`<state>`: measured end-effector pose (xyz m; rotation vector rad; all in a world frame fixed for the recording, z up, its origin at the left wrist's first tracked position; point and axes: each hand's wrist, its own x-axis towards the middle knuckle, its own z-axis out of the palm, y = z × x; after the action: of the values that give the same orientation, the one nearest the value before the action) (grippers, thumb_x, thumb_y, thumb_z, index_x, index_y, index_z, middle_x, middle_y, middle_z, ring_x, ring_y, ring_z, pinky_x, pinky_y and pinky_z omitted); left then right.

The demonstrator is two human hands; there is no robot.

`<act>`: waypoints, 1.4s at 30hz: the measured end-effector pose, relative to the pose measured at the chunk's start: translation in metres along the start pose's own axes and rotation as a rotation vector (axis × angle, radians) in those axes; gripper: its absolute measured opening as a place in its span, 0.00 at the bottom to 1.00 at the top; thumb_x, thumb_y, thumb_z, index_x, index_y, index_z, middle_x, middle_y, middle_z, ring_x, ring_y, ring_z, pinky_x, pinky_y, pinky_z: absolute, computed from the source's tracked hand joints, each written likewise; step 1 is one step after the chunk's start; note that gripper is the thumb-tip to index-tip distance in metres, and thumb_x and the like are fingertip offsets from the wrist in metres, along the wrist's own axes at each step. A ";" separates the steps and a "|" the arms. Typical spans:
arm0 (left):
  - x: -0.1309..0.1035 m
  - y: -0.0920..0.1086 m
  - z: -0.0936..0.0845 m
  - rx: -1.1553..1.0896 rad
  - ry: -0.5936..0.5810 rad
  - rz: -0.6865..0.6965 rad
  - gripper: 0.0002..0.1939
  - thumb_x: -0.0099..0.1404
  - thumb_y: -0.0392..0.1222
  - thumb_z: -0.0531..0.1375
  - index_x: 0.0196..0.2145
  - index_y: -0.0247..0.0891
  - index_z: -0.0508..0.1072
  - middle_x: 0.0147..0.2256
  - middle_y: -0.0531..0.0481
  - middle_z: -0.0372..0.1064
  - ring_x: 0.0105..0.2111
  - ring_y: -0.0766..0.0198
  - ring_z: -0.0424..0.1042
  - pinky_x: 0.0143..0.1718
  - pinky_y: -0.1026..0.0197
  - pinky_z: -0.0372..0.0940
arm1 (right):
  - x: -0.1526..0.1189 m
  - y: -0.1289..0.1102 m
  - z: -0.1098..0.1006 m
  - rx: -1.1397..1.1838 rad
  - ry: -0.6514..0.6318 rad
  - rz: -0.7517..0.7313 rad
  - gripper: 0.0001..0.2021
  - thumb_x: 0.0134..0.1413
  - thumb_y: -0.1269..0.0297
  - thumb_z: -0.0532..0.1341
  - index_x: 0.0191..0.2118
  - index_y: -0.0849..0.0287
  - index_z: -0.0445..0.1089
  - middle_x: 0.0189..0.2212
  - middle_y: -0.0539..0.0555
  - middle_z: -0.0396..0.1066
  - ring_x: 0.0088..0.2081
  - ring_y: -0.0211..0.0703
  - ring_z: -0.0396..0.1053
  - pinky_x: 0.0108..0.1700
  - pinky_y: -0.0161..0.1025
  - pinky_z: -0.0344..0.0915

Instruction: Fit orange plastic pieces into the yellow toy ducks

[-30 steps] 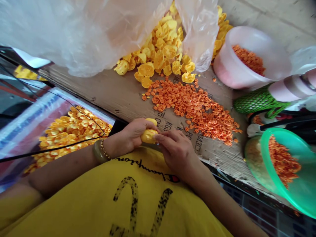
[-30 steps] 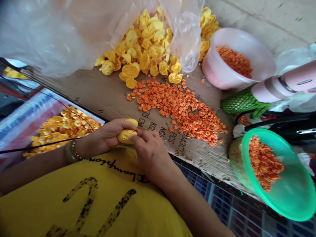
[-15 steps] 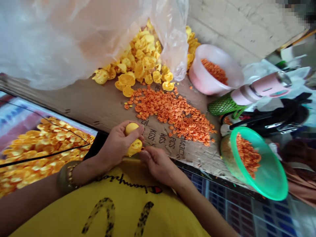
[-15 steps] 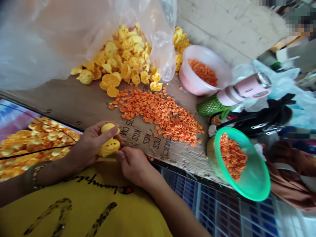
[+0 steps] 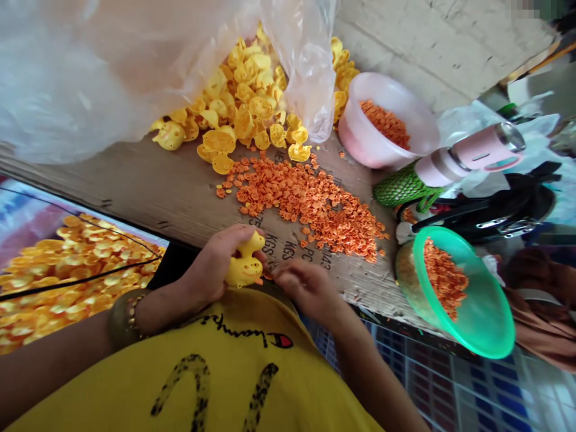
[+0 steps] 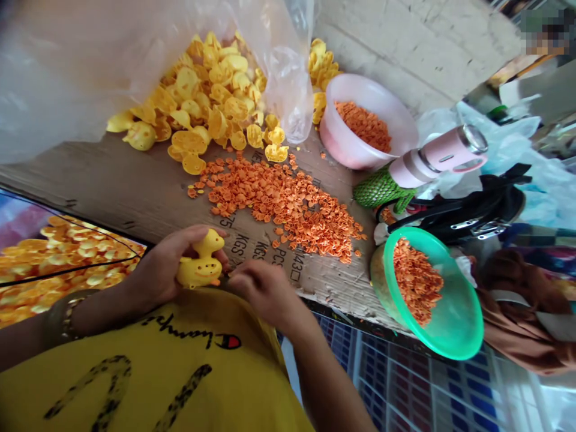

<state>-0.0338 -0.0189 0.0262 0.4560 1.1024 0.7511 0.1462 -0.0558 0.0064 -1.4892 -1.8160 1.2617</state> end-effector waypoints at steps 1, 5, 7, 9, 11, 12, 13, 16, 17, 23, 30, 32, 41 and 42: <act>0.003 0.001 -0.001 -0.041 0.003 -0.045 0.09 0.60 0.43 0.54 0.37 0.37 0.67 0.22 0.47 0.70 0.23 0.57 0.72 0.21 0.59 0.67 | 0.003 0.012 -0.010 -0.034 0.186 0.014 0.11 0.58 0.61 0.55 0.30 0.59 0.70 0.26 0.50 0.71 0.27 0.37 0.66 0.31 0.33 0.61; 0.013 -0.002 -0.009 -0.115 -0.007 -0.131 0.06 0.59 0.40 0.54 0.36 0.37 0.65 0.25 0.42 0.72 0.28 0.51 0.75 0.24 0.57 0.69 | 0.019 0.056 -0.029 -0.391 0.576 0.052 0.08 0.52 0.60 0.61 0.32 0.60 0.73 0.30 0.56 0.73 0.33 0.45 0.69 0.38 0.40 0.64; 0.015 -0.005 -0.012 -0.129 -0.030 -0.118 0.07 0.59 0.41 0.57 0.36 0.37 0.65 0.27 0.41 0.73 0.29 0.52 0.76 0.25 0.58 0.69 | 0.025 0.068 -0.026 -0.545 0.521 0.042 0.08 0.53 0.62 0.60 0.32 0.60 0.73 0.30 0.57 0.72 0.35 0.47 0.68 0.40 0.42 0.64; 0.015 -0.007 -0.014 -0.143 -0.045 -0.116 0.07 0.60 0.41 0.57 0.35 0.37 0.65 0.27 0.41 0.73 0.29 0.52 0.76 0.25 0.60 0.68 | 0.029 0.071 -0.020 -0.658 0.489 0.031 0.07 0.53 0.63 0.59 0.31 0.59 0.72 0.30 0.57 0.71 0.36 0.49 0.67 0.41 0.44 0.63; 0.015 -0.008 -0.015 -0.157 -0.041 -0.135 0.07 0.61 0.41 0.56 0.35 0.36 0.66 0.27 0.41 0.73 0.28 0.53 0.76 0.24 0.61 0.68 | 0.030 0.069 -0.016 -0.730 0.484 0.010 0.05 0.53 0.65 0.58 0.30 0.60 0.69 0.30 0.58 0.70 0.37 0.50 0.66 0.42 0.46 0.63; 0.015 -0.008 -0.016 -0.163 -0.031 -0.147 0.07 0.62 0.41 0.55 0.34 0.35 0.66 0.27 0.40 0.72 0.28 0.54 0.76 0.23 0.61 0.67 | 0.030 0.066 -0.014 -0.735 0.492 -0.007 0.04 0.52 0.66 0.58 0.29 0.59 0.68 0.30 0.58 0.70 0.37 0.50 0.66 0.43 0.47 0.62; 0.015 -0.008 -0.016 -0.170 -0.020 -0.159 0.07 0.62 0.41 0.54 0.33 0.34 0.67 0.27 0.40 0.72 0.27 0.54 0.76 0.23 0.62 0.67 | 0.030 0.061 -0.014 -0.705 0.506 -0.027 0.03 0.52 0.66 0.58 0.29 0.59 0.67 0.29 0.57 0.70 0.36 0.49 0.67 0.43 0.48 0.63; 0.015 -0.008 -0.018 -0.205 -0.006 -0.180 0.10 0.62 0.41 0.52 0.32 0.32 0.69 0.27 0.39 0.72 0.26 0.54 0.75 0.23 0.61 0.67 | 0.027 0.039 -0.010 -0.360 0.575 -0.093 0.04 0.51 0.65 0.60 0.31 0.57 0.64 0.28 0.53 0.69 0.31 0.44 0.68 0.38 0.44 0.67; 0.015 -0.008 -0.019 -0.216 -0.005 -0.179 0.10 0.62 0.41 0.53 0.31 0.32 0.69 0.26 0.40 0.71 0.26 0.55 0.75 0.22 0.61 0.67 | 0.024 0.029 -0.008 -0.189 0.569 -0.103 0.05 0.51 0.64 0.61 0.32 0.57 0.63 0.28 0.51 0.68 0.31 0.42 0.69 0.36 0.41 0.68; 0.013 -0.010 -0.017 -0.272 0.002 -0.139 0.07 0.56 0.40 0.57 0.26 0.33 0.70 0.21 0.48 0.67 0.19 0.62 0.70 0.20 0.63 0.64 | 0.011 -0.023 0.015 0.372 0.226 -0.059 0.04 0.52 0.65 0.63 0.33 0.55 0.67 0.31 0.50 0.70 0.35 0.41 0.74 0.39 0.40 0.72; 0.014 -0.016 -0.013 -0.281 0.020 -0.123 0.11 0.58 0.38 0.53 0.19 0.36 0.67 0.17 0.51 0.63 0.17 0.67 0.63 0.19 0.65 0.61 | 0.013 -0.024 0.017 0.191 0.110 -0.202 0.09 0.56 0.71 0.60 0.39 0.53 0.76 0.37 0.53 0.71 0.40 0.40 0.70 0.41 0.39 0.70; 0.015 -0.018 -0.015 -0.278 0.003 -0.130 0.11 0.58 0.38 0.53 0.20 0.36 0.68 0.19 0.51 0.65 0.18 0.67 0.65 0.20 0.64 0.62 | 0.014 -0.023 0.018 0.111 0.086 -0.225 0.11 0.58 0.72 0.58 0.40 0.53 0.76 0.37 0.54 0.71 0.39 0.39 0.70 0.40 0.37 0.70; 0.012 -0.020 -0.015 -0.219 0.078 -0.128 0.12 0.58 0.39 0.55 0.18 0.37 0.68 0.18 0.52 0.63 0.18 0.67 0.63 0.19 0.65 0.60 | 0.017 -0.018 0.024 -0.144 0.163 -0.358 0.09 0.54 0.76 0.56 0.32 0.58 0.71 0.30 0.52 0.74 0.33 0.39 0.72 0.36 0.35 0.69; 0.011 -0.019 -0.014 -0.213 0.077 -0.122 0.13 0.58 0.39 0.55 0.17 0.38 0.67 0.18 0.52 0.63 0.18 0.68 0.62 0.18 0.65 0.60 | 0.017 -0.018 0.024 -0.176 0.140 -0.387 0.09 0.55 0.77 0.55 0.32 0.58 0.71 0.30 0.52 0.74 0.34 0.39 0.72 0.36 0.35 0.69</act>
<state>-0.0375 -0.0238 0.0008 0.1791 1.0980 0.7736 0.1129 -0.0482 0.0076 -1.1966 -2.0364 0.8111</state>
